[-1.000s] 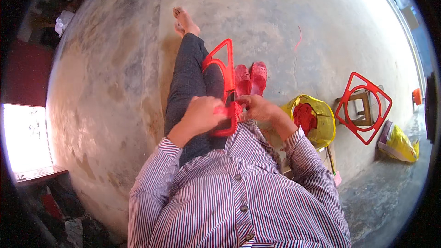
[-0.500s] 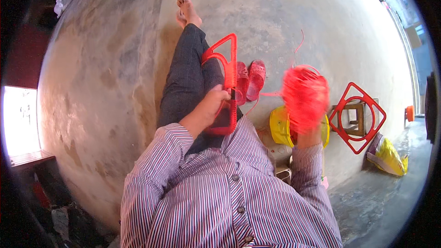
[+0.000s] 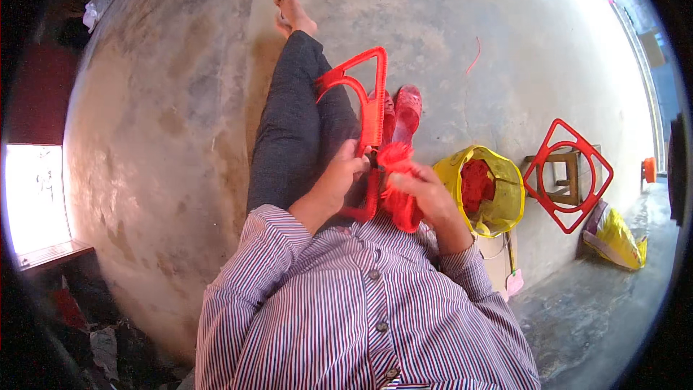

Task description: The recorder is winding red plastic cord/twine around a red plastic frame, likely constructing a stool or chair seat.

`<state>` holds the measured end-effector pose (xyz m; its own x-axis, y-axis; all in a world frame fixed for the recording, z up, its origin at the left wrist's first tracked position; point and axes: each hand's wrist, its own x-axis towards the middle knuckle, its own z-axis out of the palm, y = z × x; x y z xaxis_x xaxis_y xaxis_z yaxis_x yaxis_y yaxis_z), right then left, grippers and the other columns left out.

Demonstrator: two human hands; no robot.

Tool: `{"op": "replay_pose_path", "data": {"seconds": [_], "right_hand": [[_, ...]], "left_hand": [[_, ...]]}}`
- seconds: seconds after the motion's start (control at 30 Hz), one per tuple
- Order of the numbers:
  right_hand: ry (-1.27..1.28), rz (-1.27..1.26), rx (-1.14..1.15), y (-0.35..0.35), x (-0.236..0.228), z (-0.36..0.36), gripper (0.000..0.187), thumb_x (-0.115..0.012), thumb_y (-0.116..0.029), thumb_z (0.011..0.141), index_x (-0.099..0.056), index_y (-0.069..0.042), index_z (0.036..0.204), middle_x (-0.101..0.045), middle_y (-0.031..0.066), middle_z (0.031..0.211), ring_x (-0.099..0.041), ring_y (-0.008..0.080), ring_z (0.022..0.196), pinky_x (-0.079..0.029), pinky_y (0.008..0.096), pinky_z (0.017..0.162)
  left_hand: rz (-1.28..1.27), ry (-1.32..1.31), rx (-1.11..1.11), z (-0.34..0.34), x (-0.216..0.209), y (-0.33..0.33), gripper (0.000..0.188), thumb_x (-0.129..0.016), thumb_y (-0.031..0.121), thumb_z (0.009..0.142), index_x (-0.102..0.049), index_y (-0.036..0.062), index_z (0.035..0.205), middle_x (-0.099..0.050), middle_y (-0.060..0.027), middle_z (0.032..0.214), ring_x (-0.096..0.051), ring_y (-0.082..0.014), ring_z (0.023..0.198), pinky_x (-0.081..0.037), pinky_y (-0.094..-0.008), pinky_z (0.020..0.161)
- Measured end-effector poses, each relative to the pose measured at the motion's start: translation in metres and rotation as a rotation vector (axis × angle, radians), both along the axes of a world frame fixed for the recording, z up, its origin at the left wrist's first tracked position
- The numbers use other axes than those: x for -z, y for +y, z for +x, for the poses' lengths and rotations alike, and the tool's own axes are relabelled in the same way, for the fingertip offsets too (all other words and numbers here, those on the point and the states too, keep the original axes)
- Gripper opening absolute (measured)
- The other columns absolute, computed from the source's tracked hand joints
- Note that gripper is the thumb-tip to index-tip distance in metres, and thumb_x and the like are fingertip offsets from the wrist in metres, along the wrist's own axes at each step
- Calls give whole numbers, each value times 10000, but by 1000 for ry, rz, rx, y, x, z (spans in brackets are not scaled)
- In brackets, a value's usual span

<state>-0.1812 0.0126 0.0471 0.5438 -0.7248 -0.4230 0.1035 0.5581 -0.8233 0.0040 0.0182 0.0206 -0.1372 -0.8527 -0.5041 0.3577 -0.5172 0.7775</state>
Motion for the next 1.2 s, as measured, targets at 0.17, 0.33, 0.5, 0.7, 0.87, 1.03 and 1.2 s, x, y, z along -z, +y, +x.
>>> {"op": "replay_pose_path", "data": {"seconds": [0.17, 0.33, 0.5, 0.7, 0.87, 1.03, 1.2], "right_hand": [[-104, 8, 81, -1, -38, -15, 197, -598, -95, 877, -617, -19, 1058, -617, -19, 877, -559, 50, 761, -455, 215, 673], [-23, -167, 28, 14, -63, -13, 250, -632, -78, 853, -611, -9, 1092, -614, -36, 863, -539, 29, 715, -447, 200, 628], [-46, -366, 502, 6, -108, -38, 346, -620, -108, 749, -576, 62, 1047, -639, 156, 894, -629, 241, 810, -514, 354, 750], [-515, -744, 659, -49, -172, -181, 232, -478, -253, 961, -513, -38, 1041, -499, 66, 789, -501, 185, 744, -467, 355, 669], [-482, -441, 787, -34, -95, -154, 265, -568, -224, 918, -531, -34, 1098, -565, 107, 919, -539, 188, 754, -484, 330, 667], [732, -1017, -456, -16, -34, -28, 328, -647, -145, 727, -616, -32, 1033, -646, 158, 969, -633, 324, 865, -509, 400, 731], [694, -969, -354, -18, 7, 23, 296, -668, -157, 714, -643, -23, 976, -630, 187, 885, -606, 361, 817, -497, 396, 698]], "left_hand": [[51, 74, -4, 3, 12, -7, 252, -490, 81, 747, -514, 65, 998, -457, 43, 760, -385, -74, 632, -312, -193, 599], [67, 22, 30, 4, 20, -9, 320, -523, 77, 701, -514, 39, 1018, -469, 6, 788, -421, -99, 673, -369, -238, 626], [-495, -887, -114, -9, 6, 4, 505, -544, -2, 673, -484, -4, 1174, -543, -147, 1056, -552, -245, 955, -436, -316, 893], [-861, -892, 188, -31, -57, 16, 338, -624, -47, 658, -571, 22, 985, -608, -120, 939, -593, -261, 807, -475, -334, 725], [-571, -792, -242, -3, -54, -14, 115, -661, -8, 753, -587, 29, 833, -592, -37, 678, -550, -78, 619, -442, -247, 563], [-409, -1061, -81, 58, -5, -8, 102, -674, 93, 802, -600, 26, 821, -620, -36, 682, -562, -73, 619, -458, -249, 573], [-29, -709, 139, 27, -1, 16, 359, -640, 334, 846, -586, -21, 853, -640, -158, 704, -649, -235, 687, -494, -352, 640]]}}
